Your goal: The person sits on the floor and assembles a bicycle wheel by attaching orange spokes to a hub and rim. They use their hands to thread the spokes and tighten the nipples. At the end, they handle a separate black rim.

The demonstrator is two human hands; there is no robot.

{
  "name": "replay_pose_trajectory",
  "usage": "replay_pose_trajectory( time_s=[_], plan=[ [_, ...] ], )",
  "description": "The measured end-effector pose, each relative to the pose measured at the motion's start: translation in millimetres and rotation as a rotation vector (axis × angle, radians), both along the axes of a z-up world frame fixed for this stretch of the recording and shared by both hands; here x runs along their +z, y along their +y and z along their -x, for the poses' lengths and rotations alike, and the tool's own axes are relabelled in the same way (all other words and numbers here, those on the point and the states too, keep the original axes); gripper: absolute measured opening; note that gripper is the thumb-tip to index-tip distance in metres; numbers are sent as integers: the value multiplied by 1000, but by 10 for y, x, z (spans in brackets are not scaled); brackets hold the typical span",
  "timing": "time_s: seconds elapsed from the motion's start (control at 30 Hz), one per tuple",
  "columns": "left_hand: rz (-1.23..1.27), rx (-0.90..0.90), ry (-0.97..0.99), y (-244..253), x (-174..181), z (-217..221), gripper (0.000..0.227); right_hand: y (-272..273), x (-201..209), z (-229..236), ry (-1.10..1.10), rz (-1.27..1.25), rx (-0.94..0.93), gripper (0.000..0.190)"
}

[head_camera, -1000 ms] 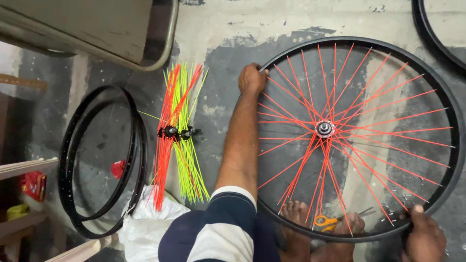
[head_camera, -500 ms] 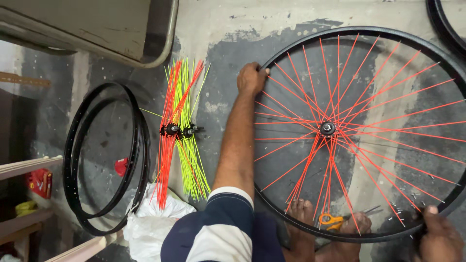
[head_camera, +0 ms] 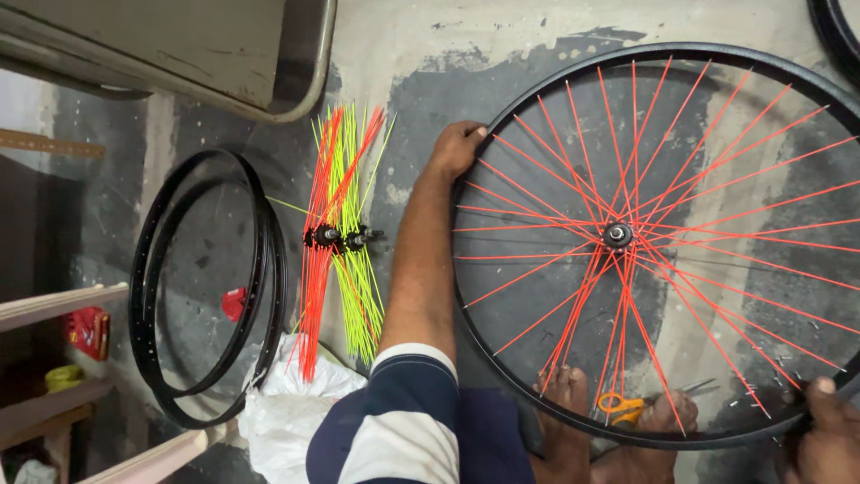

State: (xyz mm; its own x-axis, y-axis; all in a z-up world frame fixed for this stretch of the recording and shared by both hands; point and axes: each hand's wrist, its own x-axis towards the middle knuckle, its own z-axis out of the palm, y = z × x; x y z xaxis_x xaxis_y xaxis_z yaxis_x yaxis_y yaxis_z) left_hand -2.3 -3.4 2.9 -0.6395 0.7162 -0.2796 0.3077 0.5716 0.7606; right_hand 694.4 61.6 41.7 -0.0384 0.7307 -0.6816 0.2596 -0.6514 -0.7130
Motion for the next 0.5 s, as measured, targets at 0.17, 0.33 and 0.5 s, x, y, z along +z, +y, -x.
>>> replay_pose_trajectory(
  time_s=[0.17, 0.33, 0.5],
  plan=[
    [214, -140, 96, -66, 259, 111, 30, 5, -210, -202, 38, 22, -8, 41],
    [314, -157, 147, -56, 407, 47, 29, 12, -187, -192, -129, -186, 255, 41],
    [303, -168, 220, -56, 363, 39, 30, -35, -140, -99, 123, -37, -9, 29]
  ],
)
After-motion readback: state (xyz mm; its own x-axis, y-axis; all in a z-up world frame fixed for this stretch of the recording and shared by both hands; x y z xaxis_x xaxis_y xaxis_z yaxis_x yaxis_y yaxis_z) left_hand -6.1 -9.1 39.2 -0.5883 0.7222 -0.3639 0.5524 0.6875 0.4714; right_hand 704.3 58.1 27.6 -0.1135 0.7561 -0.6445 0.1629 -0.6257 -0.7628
